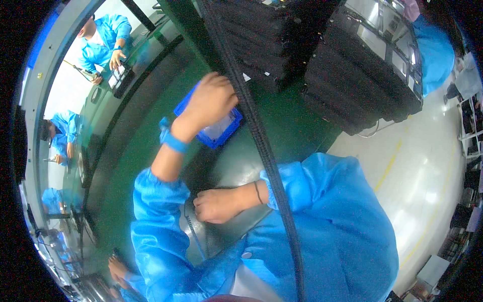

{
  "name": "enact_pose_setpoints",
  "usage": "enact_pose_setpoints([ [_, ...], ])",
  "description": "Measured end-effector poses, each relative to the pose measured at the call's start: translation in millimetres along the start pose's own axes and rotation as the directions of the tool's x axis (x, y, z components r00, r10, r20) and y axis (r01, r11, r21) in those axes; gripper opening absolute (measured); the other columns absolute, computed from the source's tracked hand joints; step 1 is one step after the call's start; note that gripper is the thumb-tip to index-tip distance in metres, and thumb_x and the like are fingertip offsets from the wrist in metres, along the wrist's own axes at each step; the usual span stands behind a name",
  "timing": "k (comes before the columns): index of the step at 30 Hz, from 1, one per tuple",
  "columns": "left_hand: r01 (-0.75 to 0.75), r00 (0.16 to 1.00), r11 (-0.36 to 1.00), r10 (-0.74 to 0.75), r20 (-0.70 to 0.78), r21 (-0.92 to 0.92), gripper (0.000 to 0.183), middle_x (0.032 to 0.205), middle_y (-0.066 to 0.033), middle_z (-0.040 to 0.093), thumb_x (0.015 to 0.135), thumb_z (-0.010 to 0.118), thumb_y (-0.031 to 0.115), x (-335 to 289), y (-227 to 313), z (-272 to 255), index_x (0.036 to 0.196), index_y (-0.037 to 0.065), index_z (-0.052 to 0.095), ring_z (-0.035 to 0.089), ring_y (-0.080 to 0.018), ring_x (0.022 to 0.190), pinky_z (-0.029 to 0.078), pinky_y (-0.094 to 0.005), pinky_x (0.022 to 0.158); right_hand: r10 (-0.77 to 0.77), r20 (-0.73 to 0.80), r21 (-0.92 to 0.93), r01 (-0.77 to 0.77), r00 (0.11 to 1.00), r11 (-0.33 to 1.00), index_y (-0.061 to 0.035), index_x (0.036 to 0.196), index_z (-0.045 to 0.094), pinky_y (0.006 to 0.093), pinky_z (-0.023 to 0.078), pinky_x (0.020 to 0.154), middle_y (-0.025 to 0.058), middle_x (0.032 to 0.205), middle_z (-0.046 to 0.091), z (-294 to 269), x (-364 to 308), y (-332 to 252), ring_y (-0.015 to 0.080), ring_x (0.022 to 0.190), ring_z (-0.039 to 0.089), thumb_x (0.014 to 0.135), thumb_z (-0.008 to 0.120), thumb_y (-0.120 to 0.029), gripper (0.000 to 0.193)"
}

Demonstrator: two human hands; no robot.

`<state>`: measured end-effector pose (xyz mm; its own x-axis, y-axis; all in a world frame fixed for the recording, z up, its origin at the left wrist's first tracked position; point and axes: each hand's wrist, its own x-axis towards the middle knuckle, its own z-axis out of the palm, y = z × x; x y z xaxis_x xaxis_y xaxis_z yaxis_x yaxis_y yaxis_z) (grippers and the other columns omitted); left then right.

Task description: The person adheres ribbon cables and tape strips onto electronic tablet components by hand, places the assembled devices onto a conveyor belt, and retrieves new tablets to repeat the process.

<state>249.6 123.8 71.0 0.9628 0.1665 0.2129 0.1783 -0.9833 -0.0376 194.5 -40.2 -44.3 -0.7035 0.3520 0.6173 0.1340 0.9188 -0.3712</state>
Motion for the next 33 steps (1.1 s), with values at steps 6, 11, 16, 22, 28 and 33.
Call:
enact_pose_setpoints([
  [6, 0.078, 0.898, 0.985, -0.137, 0.418, 0.156, 0.063, 0.142, -0.0192, 0.046, 0.092, 0.052, 0.039, 45, -1, 25, 0.137, -0.004, 0.043, 0.039, -0.0339, 0.136, 0.027, -0.0462, 0.113, 0.028, -0.023, 0.005, -0.028, 0.999, 1.000, -0.0075, 0.080, 0.056, 0.0415, 0.042, 0.073, 0.0088, 0.082, 0.057, -2, 11, -10, 0.0287, 0.083, 0.054, 0.078, 0.056, -0.019, 0.011],
  [11, 0.203, 0.806, 0.966, -0.258, 0.532, 0.161, 0.070, 0.153, -0.0193, 0.032, 0.091, 0.047, 0.036, 44, 10, 21, 0.146, -0.004, 0.032, 0.028, -0.0323, 0.143, 0.019, -0.0456, 0.117, -0.017, -0.143, -0.081, 0.006, 0.990, 0.997, -0.0069, 0.080, 0.056, 0.0430, 0.042, 0.075, 0.0094, 0.082, 0.057, 2, 12, -17, 0.0296, 0.083, 0.053, 0.078, 0.056, -0.018, 0.012],
  [16, 0.096, 0.747, 0.979, -0.189, 0.637, 0.178, 0.069, 0.154, -0.0158, 0.032, 0.085, 0.043, 0.025, 44, 13, 5, 0.147, -0.002, 0.032, 0.029, -0.0290, 0.143, 0.018, -0.0454, 0.118, -0.002, -0.158, -0.060, -0.007, 0.987, 0.998, -0.0066, 0.077, 0.055, 0.0428, 0.042, 0.075, 0.0098, 0.080, 0.057, 2, 12, -19, 0.0297, 0.082, 0.055, 0.077, 0.057, -0.018, 0.012],
  [22, 0.038, 0.788, 0.993, -0.098, 0.607, 0.110, 0.064, 0.142, -0.0142, 0.047, 0.085, 0.046, 0.025, 41, -3, 10, 0.143, 0.000, 0.039, 0.039, -0.0284, 0.136, 0.026, -0.0453, 0.113, 0.041, -0.091, -0.010, -0.042, 0.995, 0.999, -0.0063, 0.075, 0.054, 0.0432, 0.043, 0.075, 0.0110, 0.080, 0.058, 2, 14, -18, 0.0311, 0.085, 0.056, 0.075, 0.058, -0.020, 0.014],
  [28, -0.042, 0.924, 0.913, -0.119, 0.363, 0.406, 0.018, 0.092, -0.0081, 0.072, 0.086, 0.055, 0.016, 54, -4, 22, 0.090, 0.010, 0.071, 0.069, -0.0253, 0.088, 0.051, -0.0371, 0.073, 0.019, -0.140, 0.008, -0.018, 0.990, 1.000, -0.0042, 0.069, 0.053, 0.0474, 0.044, 0.075, 0.0156, 0.081, 0.058, 33, 13, -8, 0.0352, 0.083, 0.056, 0.070, 0.059, -0.024, 0.020],
  [33, -0.016, 0.999, 0.948, 0.000, 0.049, 0.317, 0.014, 0.088, -0.0104, 0.072, 0.080, 0.062, 0.015, 50, -38, 72, 0.080, 0.008, 0.073, 0.070, -0.0257, 0.082, 0.053, -0.0427, 0.077, -0.086, -0.088, -0.107, 0.077, 0.992, 0.991, -0.0056, 0.073, 0.060, 0.0462, 0.046, 0.067, 0.0156, 0.075, 0.059, 35, 20, -6, 0.0343, 0.074, 0.059, 0.073, 0.059, -0.029, 0.024],
])
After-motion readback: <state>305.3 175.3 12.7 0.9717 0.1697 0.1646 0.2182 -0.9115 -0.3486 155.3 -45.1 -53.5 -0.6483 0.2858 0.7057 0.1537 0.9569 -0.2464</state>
